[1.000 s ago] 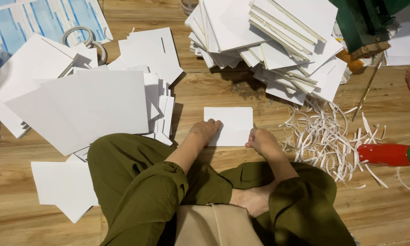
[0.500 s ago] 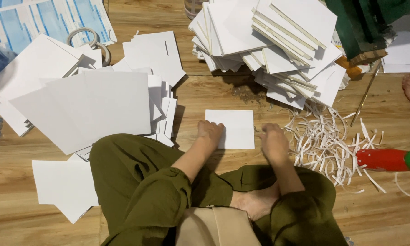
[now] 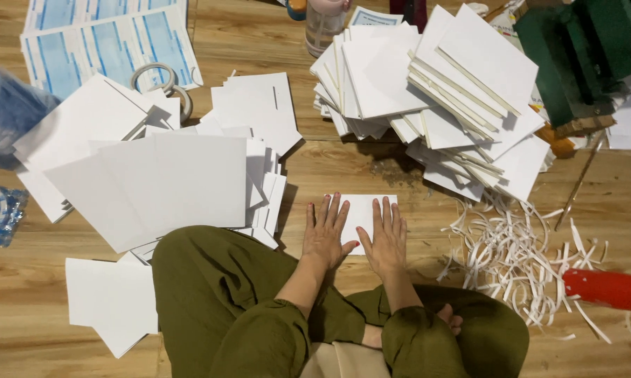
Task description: Manually folding paper sheets and inserting printed cards into them to assemble booklets on a production floor.
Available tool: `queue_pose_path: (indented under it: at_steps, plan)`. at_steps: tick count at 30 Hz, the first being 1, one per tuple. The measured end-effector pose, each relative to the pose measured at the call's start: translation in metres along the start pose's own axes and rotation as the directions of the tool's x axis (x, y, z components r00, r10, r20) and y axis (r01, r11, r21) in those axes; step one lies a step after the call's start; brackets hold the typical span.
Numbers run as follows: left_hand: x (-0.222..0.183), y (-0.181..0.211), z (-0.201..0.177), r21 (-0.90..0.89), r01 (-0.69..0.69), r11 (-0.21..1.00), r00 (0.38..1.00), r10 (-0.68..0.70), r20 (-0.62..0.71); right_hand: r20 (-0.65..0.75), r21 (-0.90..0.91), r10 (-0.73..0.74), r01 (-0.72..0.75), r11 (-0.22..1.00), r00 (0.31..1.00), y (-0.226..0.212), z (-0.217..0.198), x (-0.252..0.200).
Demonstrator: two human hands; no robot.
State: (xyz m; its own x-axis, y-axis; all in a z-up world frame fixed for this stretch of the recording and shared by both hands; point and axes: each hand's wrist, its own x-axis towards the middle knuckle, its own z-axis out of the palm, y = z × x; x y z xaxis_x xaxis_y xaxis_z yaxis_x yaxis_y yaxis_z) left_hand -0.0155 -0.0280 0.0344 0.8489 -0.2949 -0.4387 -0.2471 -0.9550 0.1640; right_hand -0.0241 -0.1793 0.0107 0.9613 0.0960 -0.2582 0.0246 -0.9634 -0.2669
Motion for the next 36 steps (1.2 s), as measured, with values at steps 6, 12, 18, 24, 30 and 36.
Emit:
queue_pose_path:
  at_steps: [6, 12, 18, 24, 30, 36]
  plan:
    - [-0.004, 0.001, -0.012, -0.083, 0.045, 0.996, 0.999, -0.043, 0.030, -0.077, -0.080, 0.012, -0.019, 0.997, 0.997, -0.001, 0.001, 0.005]
    - [-0.003, 0.003, -0.003, -0.234, 0.142, 0.962, 0.990, -0.141, 0.023, -0.147, 0.033, 0.130, -0.126, 0.991, 0.981, 0.001, 0.010, 0.003]
    - [0.003, 0.026, 0.050, -0.904, 0.195, 0.380, 0.896, -0.445, 0.007, -0.146, 0.146, 0.432, -0.413, 0.899, 0.890, 0.010, 0.042, 0.011]
    - [-0.006, -0.001, 0.071, -0.938, 0.043, -0.343, 0.869, -0.450, 0.204, -0.034, 0.924, 0.612, -0.209, 0.321, 0.790, 0.073, 0.069, 0.007]
    - [-0.049, -0.002, 0.002, -0.881, -0.354, -0.314, 0.932, -0.202, -0.303, -0.082, 0.961, 0.400, 0.179, -0.210, 0.913, 0.040, -0.012, -0.024]
    - [-0.073, -0.024, -0.048, -0.691, -0.657, 0.300, 0.735, 0.053, -0.676, -0.316, 0.916, 0.111, 0.334, -0.225, 0.942, 0.032, -0.059, -0.056]
